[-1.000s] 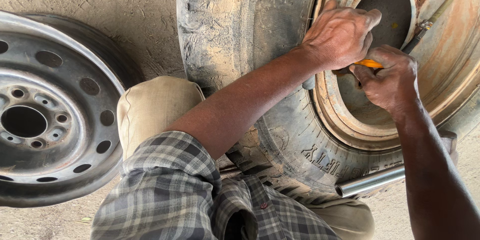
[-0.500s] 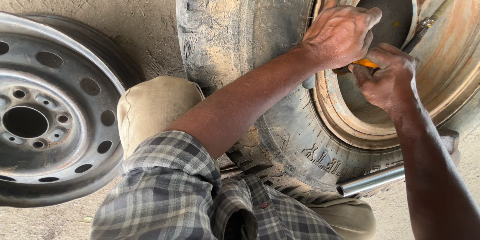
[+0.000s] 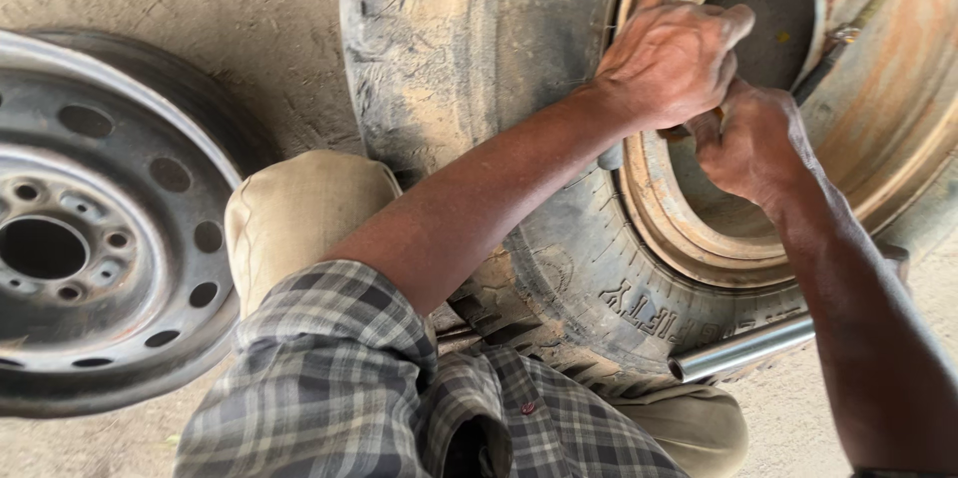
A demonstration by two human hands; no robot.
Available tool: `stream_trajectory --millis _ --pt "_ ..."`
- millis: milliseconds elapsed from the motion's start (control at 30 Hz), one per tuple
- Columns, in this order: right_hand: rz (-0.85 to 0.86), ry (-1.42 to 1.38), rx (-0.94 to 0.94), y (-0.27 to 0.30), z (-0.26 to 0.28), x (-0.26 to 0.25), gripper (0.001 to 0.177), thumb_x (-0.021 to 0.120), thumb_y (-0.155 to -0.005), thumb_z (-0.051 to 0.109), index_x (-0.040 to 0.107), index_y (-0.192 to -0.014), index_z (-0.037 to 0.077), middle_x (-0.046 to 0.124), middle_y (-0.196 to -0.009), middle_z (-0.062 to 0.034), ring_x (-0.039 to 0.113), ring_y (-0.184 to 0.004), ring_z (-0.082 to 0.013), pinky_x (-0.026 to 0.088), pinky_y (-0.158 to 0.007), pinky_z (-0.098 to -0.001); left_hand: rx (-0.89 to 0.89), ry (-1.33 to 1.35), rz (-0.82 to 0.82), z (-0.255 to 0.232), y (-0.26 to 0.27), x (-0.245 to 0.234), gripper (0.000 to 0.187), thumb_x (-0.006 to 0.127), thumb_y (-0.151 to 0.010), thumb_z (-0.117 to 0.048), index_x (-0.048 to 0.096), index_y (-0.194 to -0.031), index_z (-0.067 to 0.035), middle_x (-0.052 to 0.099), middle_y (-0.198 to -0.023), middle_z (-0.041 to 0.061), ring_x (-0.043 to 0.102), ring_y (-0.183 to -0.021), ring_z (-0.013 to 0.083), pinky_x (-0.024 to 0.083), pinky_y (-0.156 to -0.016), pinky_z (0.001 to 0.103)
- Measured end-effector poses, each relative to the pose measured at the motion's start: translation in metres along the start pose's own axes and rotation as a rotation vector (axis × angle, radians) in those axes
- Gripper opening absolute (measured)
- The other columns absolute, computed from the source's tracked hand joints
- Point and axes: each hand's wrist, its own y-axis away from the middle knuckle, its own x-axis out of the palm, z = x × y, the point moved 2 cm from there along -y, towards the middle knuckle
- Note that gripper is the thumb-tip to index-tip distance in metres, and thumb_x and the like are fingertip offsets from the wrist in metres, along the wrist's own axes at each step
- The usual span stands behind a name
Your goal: The person manipulates the rim and tire assembly using a small orange tool and an air hose to seat or adjust the tire bead.
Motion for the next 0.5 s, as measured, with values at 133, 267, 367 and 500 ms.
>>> stream_trajectory --millis 133,267,367,500 --pt "-0.059 -0.083 -0.196 -0.003 -0.018 -0.001 0.058 0.064 -0.092 0.007 0.043 -0.145 -0.005 0.066 -0.115 -0.0236 0.07 -0.088 -0.0314 0.063 -0.072 -0.0388 0.01 0.009 -0.059 -0.001 -0.002 0.0 0.022 0.059 -0.092 -0.012 0.07 -0.11 -0.01 0.059 -0.057 -0.001 0.057 -0.048 0.012 0.049 -0.076 0.048" --pt "-0.387 0.302 -0.62 -0.012 -0.033 0.012 0.043 0.068 -0.087 0.005 0.065 -0.129 -0.001 0.071 -0.106 -0.0206 0.071 -0.076 -0.0268 0.059 -0.064 -0.0353 0.036 0.045 -0.126 0.001 0.0 0.001 0.029 0.057 -0.09 -0.008 0.069 -0.116 -0.007 0.061 -0.061 -0.001 0.057 -0.048 0.0122 0.049 -0.069 0.044" --pt "-0.48 0.157 -0.745 -0.015 -0.045 0.021 0.021 0.064 -0.1 -0.003 0.075 -0.118 -0.001 0.073 -0.108 -0.0231 0.067 -0.06 -0.0203 0.051 -0.041 -0.0284 0.018 0.031 -0.084 0.002 -0.001 0.005 0.027 0.057 -0.091 -0.008 0.069 -0.114 -0.009 0.064 -0.064 0.001 0.059 -0.054 0.0131 0.049 -0.072 0.045" --pt "-0.472 0.027 -0.654 -0.011 -0.047 0.03 0.014 0.068 -0.101 0.002 0.077 -0.11 0.004 0.073 -0.1 -0.0174 0.065 -0.063 -0.0179 0.053 -0.048 -0.0278 0.006 -0.024 -0.054 -0.003 0.001 0.008 0.03 0.057 -0.088 -0.01 0.068 -0.116 -0.012 0.066 -0.068 0.0 0.06 -0.056 0.0121 0.049 -0.079 0.046"
